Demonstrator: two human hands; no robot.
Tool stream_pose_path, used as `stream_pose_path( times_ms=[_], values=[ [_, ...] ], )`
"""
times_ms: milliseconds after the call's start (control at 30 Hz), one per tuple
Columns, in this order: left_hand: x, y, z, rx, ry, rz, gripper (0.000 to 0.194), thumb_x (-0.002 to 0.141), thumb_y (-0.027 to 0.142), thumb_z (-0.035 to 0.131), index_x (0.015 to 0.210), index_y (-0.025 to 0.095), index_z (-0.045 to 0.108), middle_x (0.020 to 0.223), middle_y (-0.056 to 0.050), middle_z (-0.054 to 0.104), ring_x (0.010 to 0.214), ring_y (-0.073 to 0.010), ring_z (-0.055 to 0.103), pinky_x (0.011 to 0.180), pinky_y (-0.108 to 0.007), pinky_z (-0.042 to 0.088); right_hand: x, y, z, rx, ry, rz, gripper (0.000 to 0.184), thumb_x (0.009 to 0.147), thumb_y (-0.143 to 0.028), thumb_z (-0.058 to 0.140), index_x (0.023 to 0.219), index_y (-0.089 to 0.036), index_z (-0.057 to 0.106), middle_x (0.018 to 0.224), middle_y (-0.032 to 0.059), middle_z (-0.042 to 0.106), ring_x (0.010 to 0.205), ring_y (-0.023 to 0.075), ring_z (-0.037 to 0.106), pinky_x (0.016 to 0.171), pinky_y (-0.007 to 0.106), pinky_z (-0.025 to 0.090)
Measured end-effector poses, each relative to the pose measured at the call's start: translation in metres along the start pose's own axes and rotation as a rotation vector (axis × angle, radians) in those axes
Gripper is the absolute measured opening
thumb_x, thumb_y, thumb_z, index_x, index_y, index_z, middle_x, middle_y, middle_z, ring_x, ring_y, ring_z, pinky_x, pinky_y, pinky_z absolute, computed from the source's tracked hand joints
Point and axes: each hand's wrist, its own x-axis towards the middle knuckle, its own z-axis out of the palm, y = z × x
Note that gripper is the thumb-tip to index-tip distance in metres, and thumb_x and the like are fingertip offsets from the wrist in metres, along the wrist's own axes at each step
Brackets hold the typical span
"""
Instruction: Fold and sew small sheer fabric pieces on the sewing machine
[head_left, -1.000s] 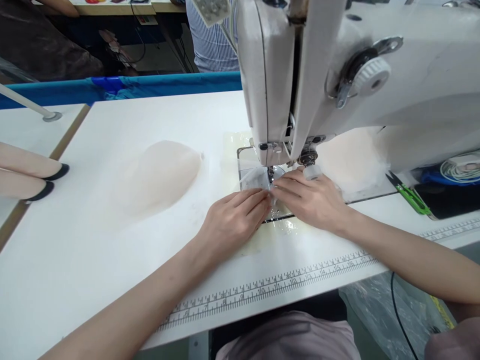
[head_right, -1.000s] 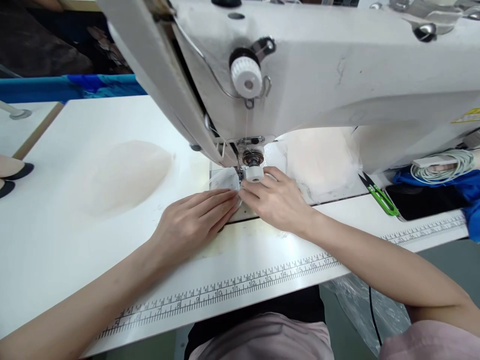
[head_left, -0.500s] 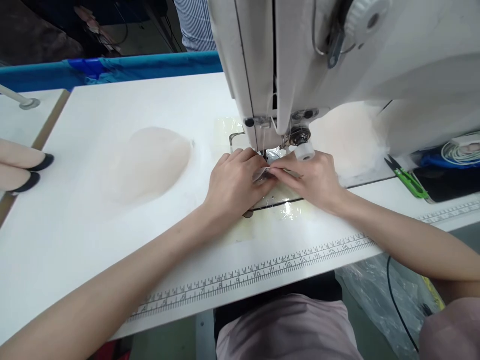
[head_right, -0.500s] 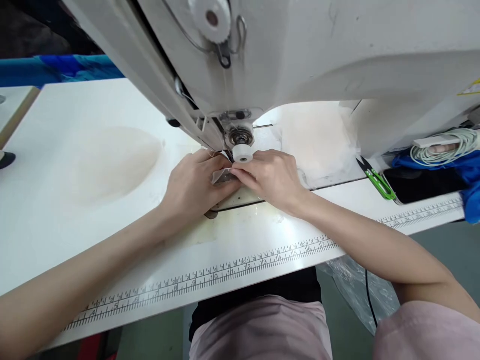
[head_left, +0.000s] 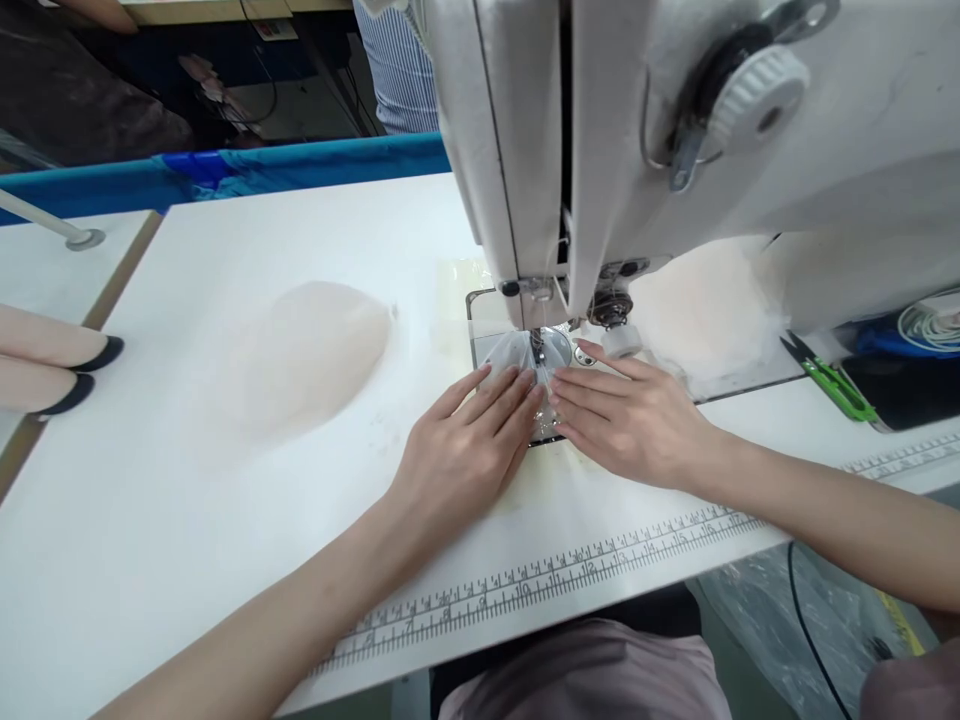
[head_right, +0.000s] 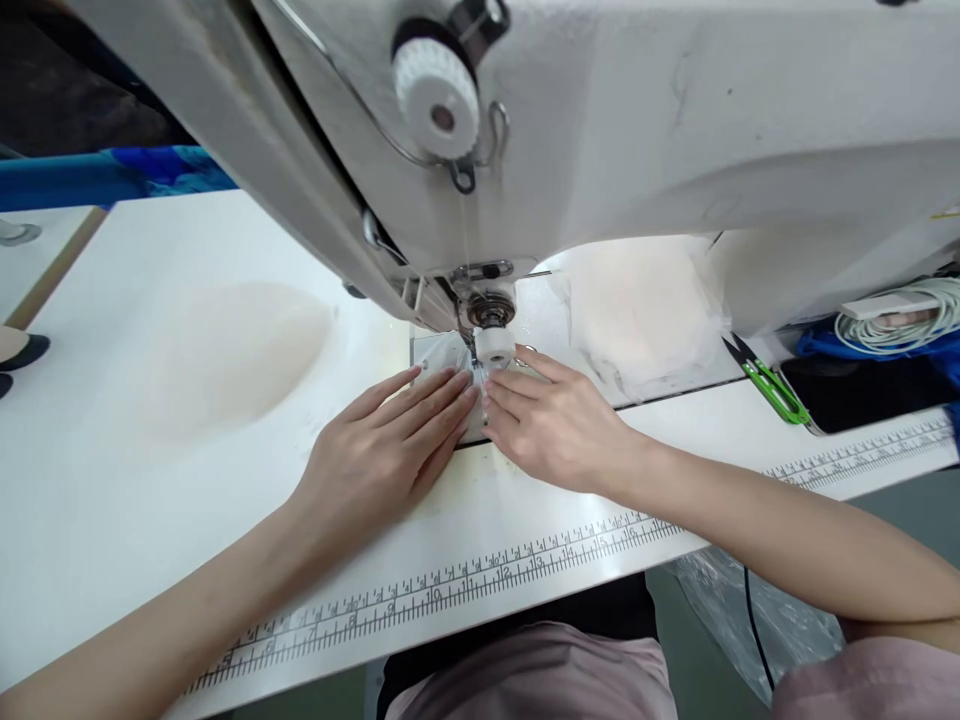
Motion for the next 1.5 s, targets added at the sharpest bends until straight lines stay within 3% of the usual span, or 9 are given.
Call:
stream_pose_path(
  times_ms=[233,667,967,1200,1500],
  values=[
    [0.001,-0.002,0.001,0.02,0.025,0.014,0.028,0.092,0.017,0.055,0.117,0.006,0.063,0.119,-0.013,0.067,0.113,-0.026,0.063,0.099,-0.043,0.051,0.0,0.0,0.0,0.006,0.009,0.018,0.022,0.094,-0.02,0.053,0.098,-0.012,0.073,0.105,0.0095,0.073,0.102,0.0206,0.068,0.097,0.041,0.054],
    [0.005,-0.003,0.005,0.008,0.022,-0.023,0.028,0.093,0.017,0.052,0.117,0.009,0.064,0.119,-0.011,0.067,0.112,-0.0253,0.063,0.099,-0.044,0.05,-0.002,0.0,0.006,-0.009,0.023,0.055,0.025,0.095,-0.02,0.05,0.101,-0.009,0.072,0.106,0.0092,0.073,0.103,0.0189,0.067,0.105,0.038,0.047],
    [0.007,-0.006,0.005,0.005,0.022,-0.054,0.03,0.094,0.02,0.052,0.12,0.011,0.063,0.122,-0.012,0.066,0.116,-0.0257,0.061,0.104,-0.046,0.046,0.001,0.004,0.009,-0.021,-0.01,0.087,0.028,0.096,-0.022,0.047,0.103,-0.009,0.071,0.107,0.0106,0.073,0.097,0.0192,0.069,0.104,0.041,0.045],
    [0.002,0.006,-0.009,0.045,0.012,-0.019,0.025,0.093,0.019,0.055,0.113,0.008,0.065,0.115,-0.011,0.069,0.109,-0.0234,0.065,0.102,-0.044,0.047,-0.001,0.005,0.01,-0.054,0.029,0.084,0.03,0.092,-0.006,0.044,0.105,-0.014,0.069,0.108,0.0045,0.073,0.097,0.0162,0.067,0.105,0.039,0.042],
    [0.001,0.009,-0.009,0.042,0.01,-0.033,0.026,0.092,0.02,0.056,0.112,0.008,0.066,0.114,-0.012,0.07,0.108,-0.0245,0.066,0.107,-0.046,0.045,0.001,0.007,0.008,-0.01,0.022,0.148,0.033,0.085,0.0,0.046,0.1,-0.016,0.071,0.101,0.0012,0.073,0.088,0.0167,0.063,0.095,0.036,0.046]
  ],
)
